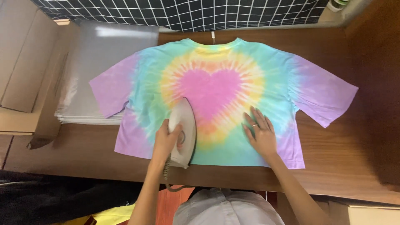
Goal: Ironing a tie-dye t-shirt, folding it neatly, and placing it into a plastic shipping bag.
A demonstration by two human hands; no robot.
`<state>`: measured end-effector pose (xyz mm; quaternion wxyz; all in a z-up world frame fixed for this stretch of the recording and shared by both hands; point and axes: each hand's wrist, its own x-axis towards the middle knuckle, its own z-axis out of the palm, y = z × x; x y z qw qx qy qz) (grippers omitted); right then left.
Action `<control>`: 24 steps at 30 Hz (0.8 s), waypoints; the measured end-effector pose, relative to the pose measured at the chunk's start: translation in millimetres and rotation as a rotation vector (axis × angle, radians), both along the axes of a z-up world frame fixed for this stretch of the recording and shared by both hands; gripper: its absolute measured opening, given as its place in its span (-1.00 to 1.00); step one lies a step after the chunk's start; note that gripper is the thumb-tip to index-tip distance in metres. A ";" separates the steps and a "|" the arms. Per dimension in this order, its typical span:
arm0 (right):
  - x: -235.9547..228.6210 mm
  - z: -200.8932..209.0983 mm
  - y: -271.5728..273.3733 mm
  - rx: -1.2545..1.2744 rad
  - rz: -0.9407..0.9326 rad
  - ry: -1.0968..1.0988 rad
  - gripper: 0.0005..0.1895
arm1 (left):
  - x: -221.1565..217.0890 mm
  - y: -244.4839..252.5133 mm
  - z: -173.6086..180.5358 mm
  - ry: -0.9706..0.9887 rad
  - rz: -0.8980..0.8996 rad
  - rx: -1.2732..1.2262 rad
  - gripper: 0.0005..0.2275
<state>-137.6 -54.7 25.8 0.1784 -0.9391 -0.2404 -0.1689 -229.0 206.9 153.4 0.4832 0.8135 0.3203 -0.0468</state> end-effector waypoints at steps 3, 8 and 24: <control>-1.2 2.2 1.2 -0.014 -0.010 -0.005 -0.60 | -7.4 25.3 2.3 0.025 -0.001 0.029 -0.72; -2.0 1.3 1.8 -0.026 -0.012 0.000 -0.59 | -21.6 50.8 10.2 0.054 0.082 0.079 -0.60; 27.8 -47.2 20.2 -0.030 -0.092 0.129 -0.69 | -14.0 59.0 -28.7 -0.104 -0.062 -0.001 -0.38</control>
